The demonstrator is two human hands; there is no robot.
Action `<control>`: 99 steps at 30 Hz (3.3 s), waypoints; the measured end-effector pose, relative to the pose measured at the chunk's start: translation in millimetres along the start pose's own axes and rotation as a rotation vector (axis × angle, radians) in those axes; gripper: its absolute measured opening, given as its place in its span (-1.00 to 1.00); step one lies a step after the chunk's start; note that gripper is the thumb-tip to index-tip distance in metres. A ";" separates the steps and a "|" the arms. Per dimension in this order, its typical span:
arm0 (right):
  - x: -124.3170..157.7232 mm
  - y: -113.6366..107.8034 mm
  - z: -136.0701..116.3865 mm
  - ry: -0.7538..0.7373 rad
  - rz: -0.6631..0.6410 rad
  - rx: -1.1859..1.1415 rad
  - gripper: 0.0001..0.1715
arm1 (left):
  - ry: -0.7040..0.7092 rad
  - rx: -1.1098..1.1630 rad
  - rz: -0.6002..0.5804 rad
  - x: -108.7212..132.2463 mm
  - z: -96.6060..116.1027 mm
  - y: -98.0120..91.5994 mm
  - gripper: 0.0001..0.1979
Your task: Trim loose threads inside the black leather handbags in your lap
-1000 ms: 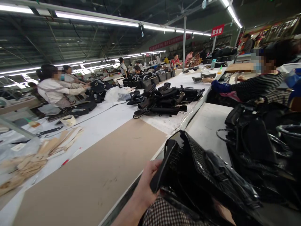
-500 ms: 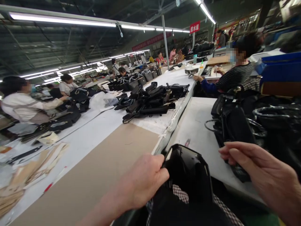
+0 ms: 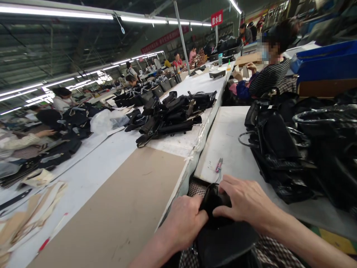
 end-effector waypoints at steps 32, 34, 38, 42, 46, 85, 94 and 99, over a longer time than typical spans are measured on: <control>8.9 17.8 9.9 -0.026 0.072 -0.680 -0.85 | 0.235 0.222 -0.071 24.1 7.1 7.1 -0.80; 11.0 17.3 8.8 -0.012 0.092 -0.666 -0.83 | 0.253 0.188 -0.064 25.7 8.8 6.2 -0.80; 12.6 17.2 4.3 0.008 0.103 -0.626 -0.79 | 0.217 -0.034 -0.038 23.7 8.8 2.3 -0.75; 12.6 18.0 -4.0 -0.004 0.078 -0.569 -0.79 | 0.168 -0.246 0.049 12.1 12.7 -3.1 -0.64; 15.5 17.5 -6.7 -0.009 0.054 -0.547 -0.80 | 0.198 -0.295 0.087 6.9 16.4 2.2 -0.58; 19.1 21.9 6.6 0.073 0.106 -0.578 -0.72 | -0.261 0.495 0.143 96.4 -20.7 31.4 -0.83; 17.0 21.0 0.9 0.053 0.126 -0.561 -0.73 | -0.130 0.208 0.115 83.8 -16.9 16.9 -0.82; 17.2 25.1 0.1 0.063 0.117 -0.595 -0.76 | -0.061 0.217 0.185 81.6 -24.2 23.8 -0.79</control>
Point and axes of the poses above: each hand's wrist, its own x-axis away from the middle knuckle, its own y-axis out of the palm, z = x × y, the point moved 6 cm from there along -x, towards the middle knuckle, and after that the axes turned 15 degrees about -x, right-handed, at the moved point
